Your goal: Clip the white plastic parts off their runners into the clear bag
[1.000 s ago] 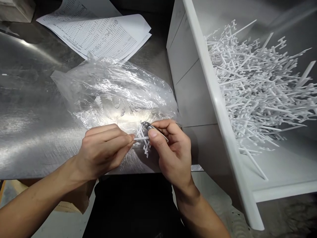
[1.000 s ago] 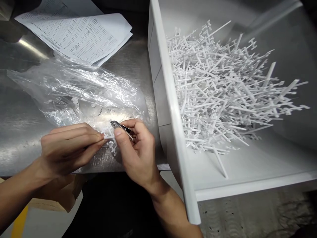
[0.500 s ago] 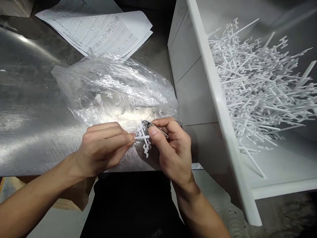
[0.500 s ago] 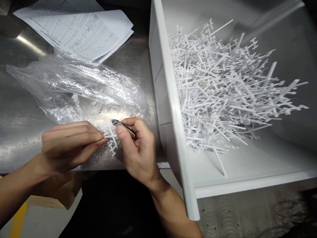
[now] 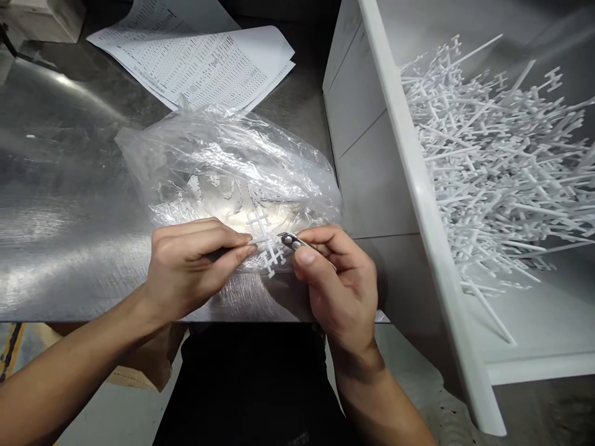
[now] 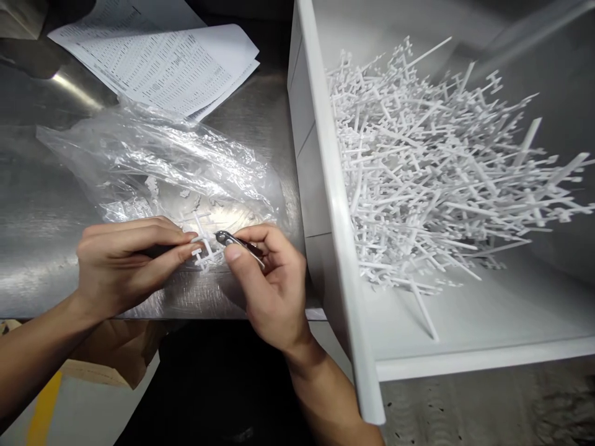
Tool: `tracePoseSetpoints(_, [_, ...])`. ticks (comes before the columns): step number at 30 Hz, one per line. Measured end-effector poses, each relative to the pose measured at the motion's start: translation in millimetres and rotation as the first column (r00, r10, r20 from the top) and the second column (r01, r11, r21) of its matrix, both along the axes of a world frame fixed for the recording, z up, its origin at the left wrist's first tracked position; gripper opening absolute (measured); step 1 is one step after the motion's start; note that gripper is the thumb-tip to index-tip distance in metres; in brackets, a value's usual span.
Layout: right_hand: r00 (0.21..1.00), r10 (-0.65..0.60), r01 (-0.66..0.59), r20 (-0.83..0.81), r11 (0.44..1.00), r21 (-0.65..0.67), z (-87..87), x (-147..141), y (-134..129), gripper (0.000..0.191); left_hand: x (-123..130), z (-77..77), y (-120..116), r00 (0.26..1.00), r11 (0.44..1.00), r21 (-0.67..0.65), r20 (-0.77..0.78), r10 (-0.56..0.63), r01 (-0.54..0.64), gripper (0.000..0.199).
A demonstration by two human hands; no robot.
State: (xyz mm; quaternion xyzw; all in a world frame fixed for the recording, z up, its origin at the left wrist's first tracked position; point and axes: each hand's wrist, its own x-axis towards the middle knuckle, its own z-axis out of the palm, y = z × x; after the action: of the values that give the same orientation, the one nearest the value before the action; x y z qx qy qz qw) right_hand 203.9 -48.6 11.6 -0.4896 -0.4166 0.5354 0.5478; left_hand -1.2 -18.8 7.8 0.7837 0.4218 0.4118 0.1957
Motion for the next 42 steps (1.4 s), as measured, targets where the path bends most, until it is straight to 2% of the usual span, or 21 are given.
tracePoseSetpoints(16, [0.986, -0.052, 0.048, 0.160, 0.998, 0.028, 5.4, -1, -1, 0.004, 1, -1.8, -2, 0.999, 0.999, 0.022, 0.029, 0.037, -0.038, 0.008])
tracePoseSetpoints(24, [0.976, 0.026, -0.037, 0.217, 0.998, 0.045, -1.9, 5, -6, 0.005, -2, -1.6, 0, 0.999, 0.999, -0.008, -0.002, 0.040, -0.040, 0.005])
tracePoseSetpoints(32, [0.988, -0.065, 0.062, 0.138, 0.998, 0.023, 0.3, 1, 0, 0.003, 1, -1.7, 2, 0.997, 0.998, -0.019, -0.033, 0.066, -0.067, 0.007])
tracePoseSetpoints(38, [0.996, 0.069, -0.070, 0.062, 0.997, 0.026, 8.0, 0, -3, 0.009, 1, -3.8, 2, 0.997, 0.997, -0.006, -0.025, 0.078, -0.079, 0.008])
tracePoseSetpoints(42, [0.994, 0.061, -0.069, 0.088, 0.994, 0.087, 6.8, 0, -3, 0.011, 2, -4.2, 3, 0.997, 0.997, 0.019, -0.027, 0.074, -0.073, 0.008])
